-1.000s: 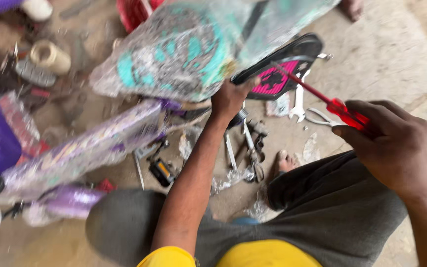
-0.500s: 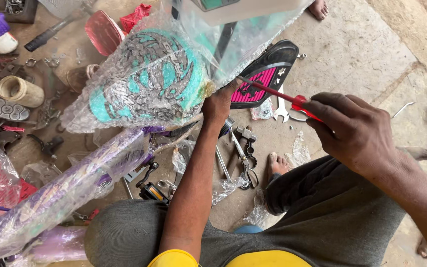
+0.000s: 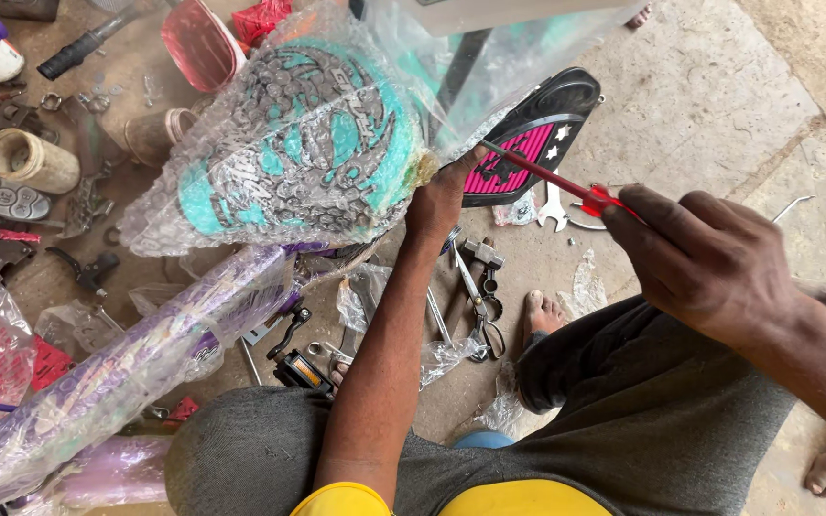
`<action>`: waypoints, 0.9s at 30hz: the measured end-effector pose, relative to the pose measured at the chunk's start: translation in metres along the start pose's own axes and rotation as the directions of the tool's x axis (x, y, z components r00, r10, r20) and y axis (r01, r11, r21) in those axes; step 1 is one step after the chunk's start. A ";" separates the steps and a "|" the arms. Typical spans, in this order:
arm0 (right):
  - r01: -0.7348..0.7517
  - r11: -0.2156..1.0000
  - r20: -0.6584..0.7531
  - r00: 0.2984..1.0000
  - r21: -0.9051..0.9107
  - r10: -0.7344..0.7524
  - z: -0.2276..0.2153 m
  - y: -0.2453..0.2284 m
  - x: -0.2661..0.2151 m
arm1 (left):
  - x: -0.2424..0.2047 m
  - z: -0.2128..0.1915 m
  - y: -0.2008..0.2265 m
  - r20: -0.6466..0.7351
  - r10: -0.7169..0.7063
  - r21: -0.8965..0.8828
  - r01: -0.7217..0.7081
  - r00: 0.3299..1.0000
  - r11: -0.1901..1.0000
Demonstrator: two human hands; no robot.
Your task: The person is assembling a bicycle while sitting on the floor. They use various tools, including a screwdriver and pliers, to attach a pink and black seat to the frame of a purple bicycle. The person also handles a small plastic bag containing screws and other small parts.
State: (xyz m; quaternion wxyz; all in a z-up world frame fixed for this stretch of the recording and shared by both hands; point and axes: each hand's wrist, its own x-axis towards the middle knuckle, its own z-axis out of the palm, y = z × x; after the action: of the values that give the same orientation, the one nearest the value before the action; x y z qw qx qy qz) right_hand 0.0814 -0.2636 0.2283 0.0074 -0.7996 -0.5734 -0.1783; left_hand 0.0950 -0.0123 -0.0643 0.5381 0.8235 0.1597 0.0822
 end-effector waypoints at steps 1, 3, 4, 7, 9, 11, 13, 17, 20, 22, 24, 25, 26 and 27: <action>0.011 1.000 -0.008 1.000 -0.004 -0.011 -0.001 0.000 0.000 | -0.002 0.000 -0.001 -0.006 -0.048 -0.100 0.047 0.999 0.994; 0.011 1.000 0.002 1.000 -0.029 -0.011 -0.004 -0.001 -0.001 | -0.006 0.000 -0.002 -0.003 -0.141 -0.299 0.134 0.990 0.945; 0.010 0.999 0.005 1.000 -0.045 -0.009 -0.005 0.000 -0.001 | -0.006 0.000 -0.001 -0.073 0.035 -0.143 -0.045 0.997 0.989; 0.004 1.000 0.034 0.999 -0.015 -0.003 -0.004 0.003 0.002 | -0.007 -0.007 0.004 -0.062 0.249 0.187 -0.234 0.966 0.954; 0.088 0.993 0.039 0.996 -0.080 -0.085 -0.002 0.006 0.006 | -0.006 -0.011 0.011 0.069 -0.064 0.189 0.050 0.996 0.981; 0.168 0.976 0.106 0.982 -0.142 -0.154 -0.003 0.009 0.010 | -0.005 -0.014 0.019 0.089 -0.214 -0.047 0.219 0.973 0.975; 0.238 0.952 0.231 0.954 -0.192 -0.192 -0.009 0.007 0.014 | -0.008 -0.015 0.025 0.097 -0.265 -0.148 0.277 0.959 0.949; 0.298 0.932 0.247 0.938 -0.207 -0.245 -0.023 -0.006 0.027 | -0.008 -0.017 0.030 0.013 -0.147 -0.172 0.147 0.989 0.974; -0.214 0.973 0.299 0.937 0.088 0.179 -0.024 -0.010 0.036 | -0.005 -0.014 0.024 -0.037 -0.031 -0.169 0.024 0.999 0.985; -0.914 0.173 0.665 0.388 0.367 0.638 -0.018 -0.009 0.040 | -0.004 -0.012 0.019 0.031 -0.126 -0.125 0.129 0.991 0.984; -0.856 -0.031 0.647 0.365 0.515 0.669 -0.013 -0.005 0.038 | -0.002 -0.009 0.019 0.171 -0.392 -0.031 0.402 0.904 0.915; -0.803 -0.130 0.637 0.350 0.581 0.686 -0.011 -0.004 0.035 | 0.000 -0.008 0.020 0.108 -0.285 -0.012 0.287 0.953 0.958; -0.823 0.046 0.583 0.440 0.567 0.683 -0.009 -0.003 0.035 | 0.000 -0.009 0.021 0.042 -0.174 0.016 0.174 0.984 0.985; -0.815 0.221 0.533 0.529 0.536 0.660 -0.007 -0.002 0.035 | 0.001 -0.010 0.022 -0.022 -0.060 0.050 0.061 0.998 0.997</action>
State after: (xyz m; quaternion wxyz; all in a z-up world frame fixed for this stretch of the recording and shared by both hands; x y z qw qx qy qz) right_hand 0.0875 -0.2327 0.2446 0.3587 -0.9069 -0.1371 0.1736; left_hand 0.0963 -0.0114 -0.0397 0.5178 0.8307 0.1920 0.0706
